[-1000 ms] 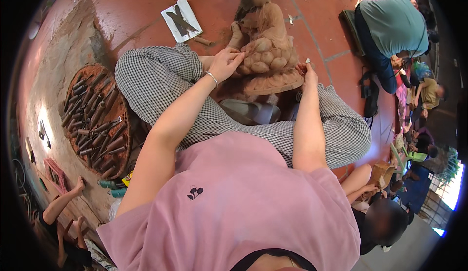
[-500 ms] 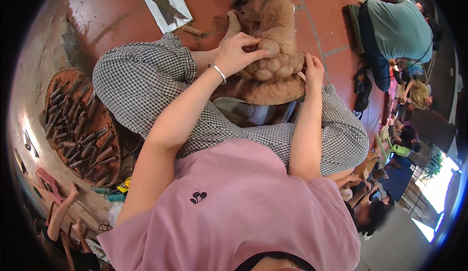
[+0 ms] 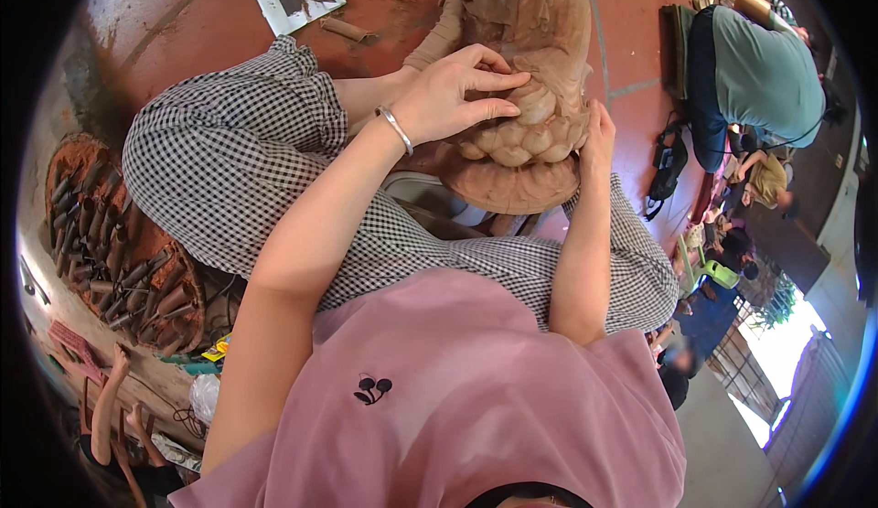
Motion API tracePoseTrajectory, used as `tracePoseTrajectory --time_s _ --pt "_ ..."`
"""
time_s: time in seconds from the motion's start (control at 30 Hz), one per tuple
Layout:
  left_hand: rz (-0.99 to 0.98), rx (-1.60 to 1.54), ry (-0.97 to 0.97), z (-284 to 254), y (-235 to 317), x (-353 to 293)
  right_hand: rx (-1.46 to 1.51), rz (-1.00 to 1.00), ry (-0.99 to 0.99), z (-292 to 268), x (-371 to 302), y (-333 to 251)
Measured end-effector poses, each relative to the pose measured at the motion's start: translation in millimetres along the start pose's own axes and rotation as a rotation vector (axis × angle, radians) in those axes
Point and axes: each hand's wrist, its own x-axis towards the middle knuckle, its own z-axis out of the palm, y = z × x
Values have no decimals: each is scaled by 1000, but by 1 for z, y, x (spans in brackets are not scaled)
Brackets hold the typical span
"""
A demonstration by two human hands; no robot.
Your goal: The person is carving a wooden sculpture using a small knife. They hold the sculpture with one hand and carefully shape its surface with the other, occasionally adjusting their grip and the tool.
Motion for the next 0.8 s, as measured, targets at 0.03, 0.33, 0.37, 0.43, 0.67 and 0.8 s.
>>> tracePoseTrajectory --time_s 0.03,0.33,0.37,0.43,0.67,0.8 --pt "-8 -23 10 1 -1 0 52 19 -22 1 1 0" --pt "-44 234 35 8 -1 -13 209 143 -174 -1 10 -20" --pt "-92 262 41 10 -5 -17 221 157 -189 -1 12 -21" --pt "-187 323 50 14 -11 -24 278 207 -232 -4 21 -16" --pt "-437 -29 -96 26 -33 -30 275 255 -282 -1 25 -13" --pt "-487 -166 -126 24 -27 -27 559 468 -352 1 25 -12"
